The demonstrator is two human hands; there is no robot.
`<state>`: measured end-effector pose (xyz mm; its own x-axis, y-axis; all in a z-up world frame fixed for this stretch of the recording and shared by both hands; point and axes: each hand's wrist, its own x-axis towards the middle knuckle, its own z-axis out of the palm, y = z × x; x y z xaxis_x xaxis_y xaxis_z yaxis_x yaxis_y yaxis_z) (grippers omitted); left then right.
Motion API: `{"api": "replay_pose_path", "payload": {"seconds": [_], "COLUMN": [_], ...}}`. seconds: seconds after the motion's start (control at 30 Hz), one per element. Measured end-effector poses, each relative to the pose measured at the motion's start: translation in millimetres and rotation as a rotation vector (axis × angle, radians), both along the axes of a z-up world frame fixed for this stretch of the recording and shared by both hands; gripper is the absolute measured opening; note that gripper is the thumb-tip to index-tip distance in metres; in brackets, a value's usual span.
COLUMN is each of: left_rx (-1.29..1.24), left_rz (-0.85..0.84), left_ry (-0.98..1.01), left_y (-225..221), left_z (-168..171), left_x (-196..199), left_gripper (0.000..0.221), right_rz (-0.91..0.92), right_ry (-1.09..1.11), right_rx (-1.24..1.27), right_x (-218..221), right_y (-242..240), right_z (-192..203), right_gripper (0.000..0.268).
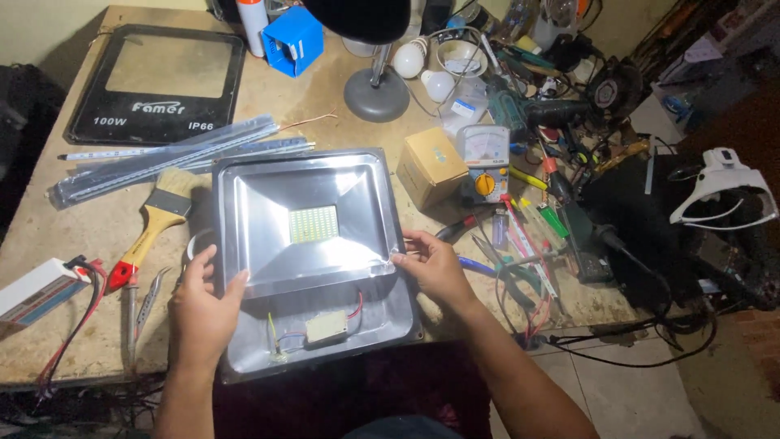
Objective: Soldering power wires to an LED floodlight, testing the circuit with a multimeter, and reassembling the reflector.
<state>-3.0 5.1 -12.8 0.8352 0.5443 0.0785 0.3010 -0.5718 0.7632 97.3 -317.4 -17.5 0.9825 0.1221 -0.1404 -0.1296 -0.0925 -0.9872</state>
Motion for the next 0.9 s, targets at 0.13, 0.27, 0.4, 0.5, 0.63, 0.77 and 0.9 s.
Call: {"api": "replay_pose_path", "payload": {"seconds": [0.13, 0.27, 0.4, 0.5, 0.63, 0.77, 0.9], "left_rx": [-0.127, -0.146, -0.160, -0.122, -0.318, -0.320, -0.210], "left_rz": [0.061, 0.065, 0.070, 0.091, 0.082, 0.080, 0.108], "left_ry": [0.225, 0.343, 0.342, 0.305, 0.065, -0.263, -0.476], "left_y": [-7, -11, -9, -12, -21, -18, -3], "left_z": [34, 48, 42, 36, 40, 16, -12], "left_x": [-2, -2, -1, -2, -3, -7, -29], "left_gripper": [0.065, 0.069, 0.072, 0.077, 0.075, 0.065, 0.055], "right_rz": [0.095, -0.145, -0.368, -0.184, -0.183, -0.249, -0.264], "right_ry": [0.204, -0.490, -0.764, -0.404, -0.436, -0.453, -0.549], "right_rx": [-0.396, -0.803, -1.082, -1.019, -1.009, -0.905, -0.790], "right_x": [-11, 22, 69, 89, 106, 109, 118], "right_y": [14, -21, -36, -31, -31, -38, -46], "right_z": [62, 26, 24, 37, 29, 47, 71], "right_gripper": [0.056, 0.042, 0.070, 0.080, 0.070, 0.058, 0.050]}}
